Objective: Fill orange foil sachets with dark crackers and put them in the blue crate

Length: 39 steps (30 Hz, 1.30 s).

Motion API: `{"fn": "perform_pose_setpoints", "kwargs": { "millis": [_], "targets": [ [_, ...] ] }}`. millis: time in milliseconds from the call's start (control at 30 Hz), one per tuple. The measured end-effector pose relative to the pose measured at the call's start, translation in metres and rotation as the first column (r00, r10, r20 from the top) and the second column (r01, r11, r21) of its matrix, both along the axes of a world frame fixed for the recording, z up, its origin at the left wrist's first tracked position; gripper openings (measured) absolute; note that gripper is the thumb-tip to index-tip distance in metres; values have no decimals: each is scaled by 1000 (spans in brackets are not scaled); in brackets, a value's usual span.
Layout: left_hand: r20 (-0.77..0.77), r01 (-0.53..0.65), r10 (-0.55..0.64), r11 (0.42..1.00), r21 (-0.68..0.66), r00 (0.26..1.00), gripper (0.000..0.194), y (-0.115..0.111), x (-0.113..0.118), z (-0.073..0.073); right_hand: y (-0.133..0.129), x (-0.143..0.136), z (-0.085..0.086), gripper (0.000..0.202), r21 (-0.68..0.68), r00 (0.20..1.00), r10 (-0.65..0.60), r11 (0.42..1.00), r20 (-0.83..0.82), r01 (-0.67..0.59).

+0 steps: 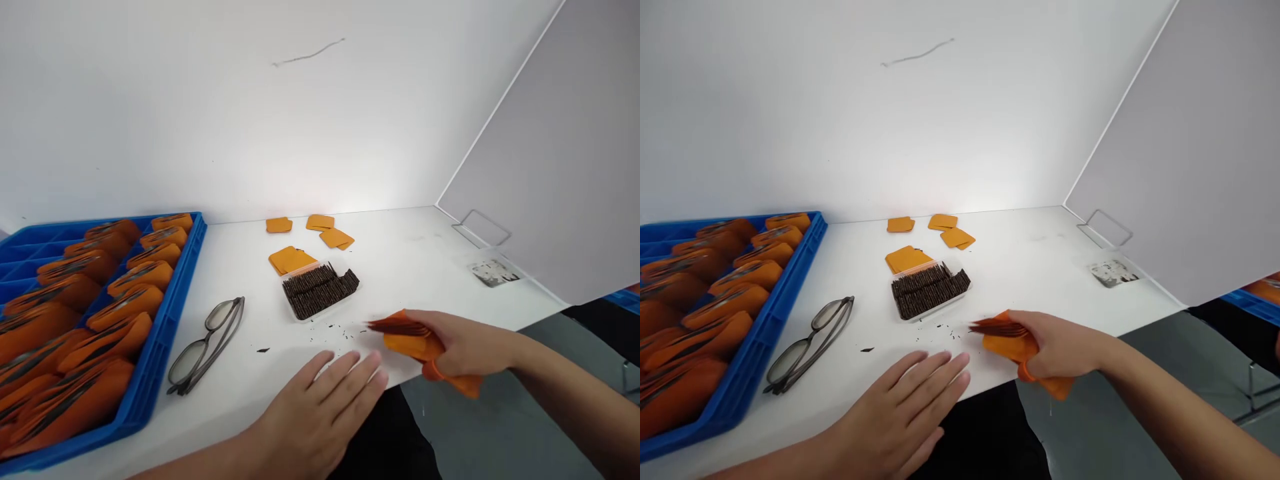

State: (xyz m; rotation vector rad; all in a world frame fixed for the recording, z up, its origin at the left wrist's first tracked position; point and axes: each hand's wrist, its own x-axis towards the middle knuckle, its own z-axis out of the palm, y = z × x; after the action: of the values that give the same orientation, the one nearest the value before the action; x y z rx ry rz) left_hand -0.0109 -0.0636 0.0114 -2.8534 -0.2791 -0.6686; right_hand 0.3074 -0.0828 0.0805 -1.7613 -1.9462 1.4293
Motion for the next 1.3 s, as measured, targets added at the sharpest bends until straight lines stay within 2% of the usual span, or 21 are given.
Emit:
{"fn": "perform_pose_setpoints", "kwargs": {
  "millis": [67, 133, 233, 300, 367, 467, 567, 633, 700, 800, 867, 933, 1000, 1033, 1100, 1167, 1233, 1300],
  "targets": [
    [-51, -76, 74, 997, -33, 996, 81, -1, 22, 1, 2, -18, -1, 84, -88, 994, 69, 993, -84, -77],
    [19, -92, 95, 985, -146, 995, 93, 3, 42, -1, 6, -30, -3, 80, -113, 973, 129, 982, -190, -152],
    [202, -13, 98, 923, -385, 974, 88, 15, 62, -4, 14, -36, -8, 70, -178, 943, 129, 966, -307, -190],
    [303, 68, 113, 847, -528, 946, 77, 24, 69, -5, 20, -35, -14, 61, -253, 942, 59, 956, -330, -149],
    [379, 139, 121, 795, -591, 917, 59, 30, 72, -9, 27, -34, -20, 44, -318, 929, 13, 938, -369, -139],
    [470, 202, 125, 786, -585, 874, 29, 33, 73, -17, 35, -36, -27, 22, -417, 897, -19, 890, -441, -186],
    [536, 260, 128, 765, -589, 835, 15, 31, 70, -24, 40, -44, -31, 18, -428, 890, -38, 886, -455, -180],
    [554, 282, 150, 736, -616, 819, 18, 31, 67, -24, 42, -48, -29, 20, -339, 884, 14, 921, -468, -193],
    [555, 278, 209, 695, -664, 805, 21, 31, 62, -22, 45, -48, -24, 31, -249, 873, 96, 938, -479, -240],
    [531, 247, 341, 609, -753, 776, 13, 32, 56, -19, 51, -36, -15, 53, -218, 846, 181, 920, -501, -326],
    [503, 233, 440, 535, -812, 744, 11, 34, 55, -20, 54, -21, -11, 64, -195, 816, 193, 918, -544, -347],
    [470, 234, 534, 451, -861, 703, 16, 36, 56, -25, 53, -7, -12, 70, -151, 801, 153, 945, -579, -290],
    [434, 245, 598, 373, -895, 674, 21, 37, 59, -31, 47, 1, -18, 64, -53, 829, 86, 989, -552, -138],
    [414, 248, 616, 340, -907, 670, 23, 38, 60, -35, 43, 1, -23, 57, 38, 856, 63, 998, -513, -51],
    [372, 238, 628, 290, -927, 683, 25, 37, 62, -40, 35, -4, -37, 41, 286, 911, 76, 957, -406, 47],
    [324, 212, 615, 250, -945, 719, 22, 36, 63, -43, 31, -11, -55, 32, 509, 954, 153, 861, -259, 0],
    [272, 188, 585, 201, -961, 764, 23, 36, 64, -46, 31, -17, -74, 29, 627, 972, 207, 773, -111, -93],
    [223, 168, 557, 150, -974, 800, 32, 36, 65, -47, 36, -20, -93, 31, 675, 982, 189, 728, -23, -124]
  ]
}}
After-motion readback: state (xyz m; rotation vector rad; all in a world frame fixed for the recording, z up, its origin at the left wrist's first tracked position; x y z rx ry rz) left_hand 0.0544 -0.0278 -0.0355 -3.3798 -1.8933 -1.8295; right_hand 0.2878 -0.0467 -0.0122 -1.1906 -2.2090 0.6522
